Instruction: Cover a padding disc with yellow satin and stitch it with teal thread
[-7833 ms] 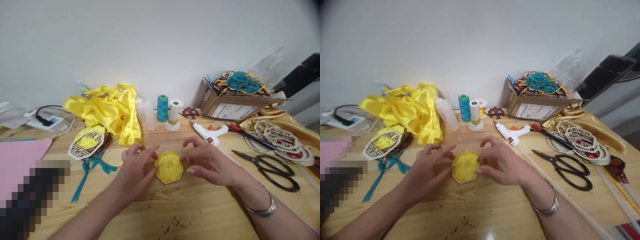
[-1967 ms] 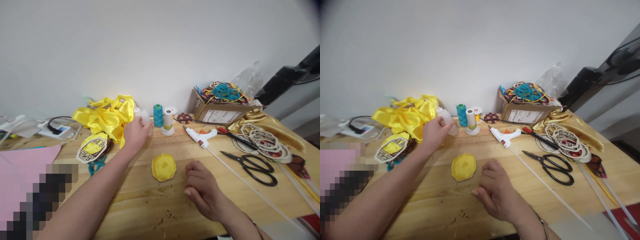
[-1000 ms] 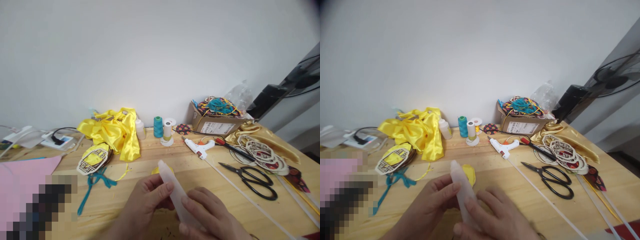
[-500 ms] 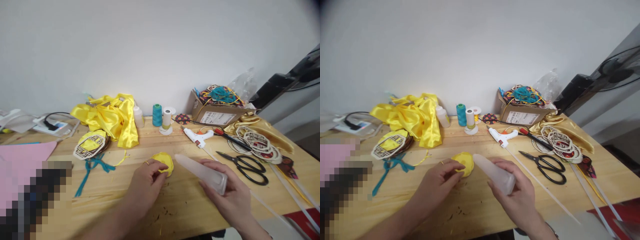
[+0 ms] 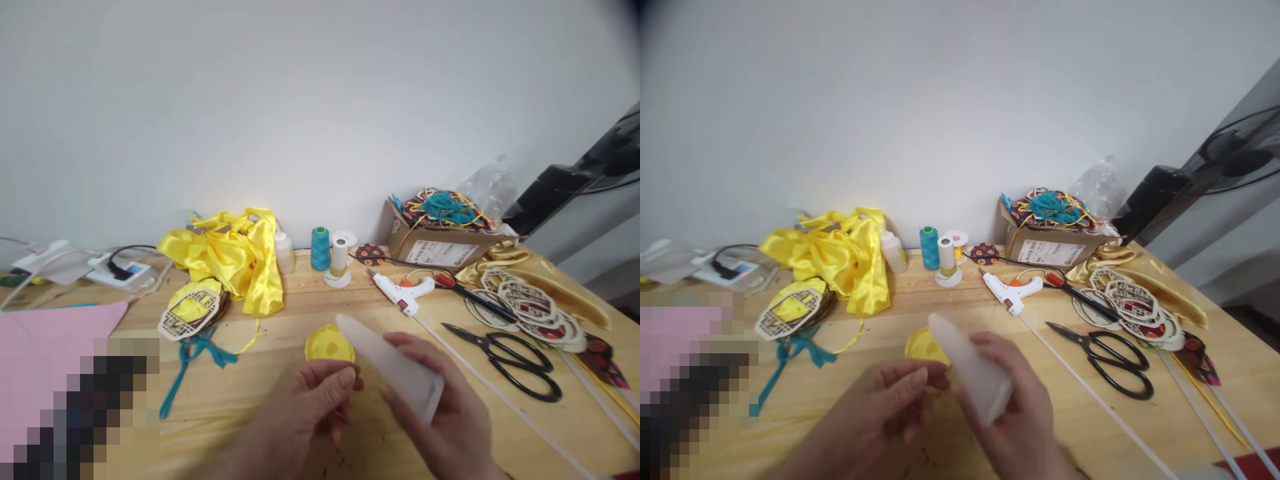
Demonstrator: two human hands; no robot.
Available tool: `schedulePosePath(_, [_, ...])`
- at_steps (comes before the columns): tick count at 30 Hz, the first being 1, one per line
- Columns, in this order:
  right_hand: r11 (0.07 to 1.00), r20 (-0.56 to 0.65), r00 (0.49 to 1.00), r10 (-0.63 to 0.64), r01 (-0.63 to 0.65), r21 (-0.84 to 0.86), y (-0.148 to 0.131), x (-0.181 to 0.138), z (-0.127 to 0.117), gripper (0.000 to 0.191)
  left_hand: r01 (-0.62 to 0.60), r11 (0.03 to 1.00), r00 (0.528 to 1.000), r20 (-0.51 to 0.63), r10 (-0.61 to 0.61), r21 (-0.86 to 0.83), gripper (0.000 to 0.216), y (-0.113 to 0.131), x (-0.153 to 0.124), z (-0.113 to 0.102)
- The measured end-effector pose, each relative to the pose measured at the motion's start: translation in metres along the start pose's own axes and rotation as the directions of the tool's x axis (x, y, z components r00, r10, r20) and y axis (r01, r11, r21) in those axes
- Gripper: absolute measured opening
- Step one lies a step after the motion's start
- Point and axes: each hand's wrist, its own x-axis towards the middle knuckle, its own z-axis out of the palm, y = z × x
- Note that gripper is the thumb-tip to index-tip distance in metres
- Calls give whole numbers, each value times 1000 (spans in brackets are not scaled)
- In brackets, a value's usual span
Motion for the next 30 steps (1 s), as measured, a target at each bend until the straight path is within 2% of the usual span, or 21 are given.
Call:
schedulePosePath(1, [994, 31, 994, -108, 108, -27, 1, -4, 5, 35, 25, 991, 997, 70, -16, -135, 31, -3, -1, 5])
schedulePosePath(3, [955, 144, 950, -278, 290, -69, 4, -12, 12, 43, 22, 956, 990, 140, 20, -293, 31, -7, -3, 10])
schedulePosePath(5, [909, 253, 892, -375, 407, -88, 9, -16, 16, 50, -11, 943, 988, 140, 61, -333, 26, -6, -4, 10])
schedulePosePath(7, [883, 305, 864, -400, 453, -125, 12, -15, 20, 56, -77, 959, 991, 86, 104, -274, 20, 2, -3, 4])
schedulePosePath(9, [879, 310, 875, -371, 439, -187, 14, -12, 22, 57, -183, 980, 983, -37, 181, -71, 18, 19, 2, -6])
schedulePosePath(10, [884, 295, 890, -347, 415, -215, 14, -10, 23, 55, -241, 963, 957, -138, 257, 119, 17, 29, 7, -12])
schedulePosePath(11, [892, 275, 905, -324, 390, -231, 14, -8, 24, 52, -270, 882, 900, -225, 374, 386, 18, 40, 13, -18])
schedulePosePath(12, [899, 257, 916, -308, 368, -236, 15, -7, 24, 49, -233, 717, 827, -254, 502, 657, 22, 52, 20, -24])
schedulePosePath(15, [912, 218, 930, -295, 342, -224, 16, -7, 26, 38, -141, 543, 709, -298, 639, 828, 24, 81, 45, -38])
schedulePosePath(17, [914, 213, 931, -295, 340, -220, 18, -7, 26, 31, -75, 455, 664, -296, 686, 888, 21, 92, 64, -43])
schedulePosePath(20, [916, 211, 933, -290, 335, -221, 21, -7, 25, 28, 33, 351, 643, -289, 709, 936, 17, 95, 87, -45])
schedulePosePath(23, [917, 212, 932, -293, 337, -212, 25, -7, 26, 26, 123, 270, 644, -284, 710, 955, 18, 92, 104, -46])
schedulePosePath(30, [915, 254, 920, -298, 352, -198, 26, -3, 28, 24, 265, 153, 665, -295, 686, 952, 28, 88, 121, -48])
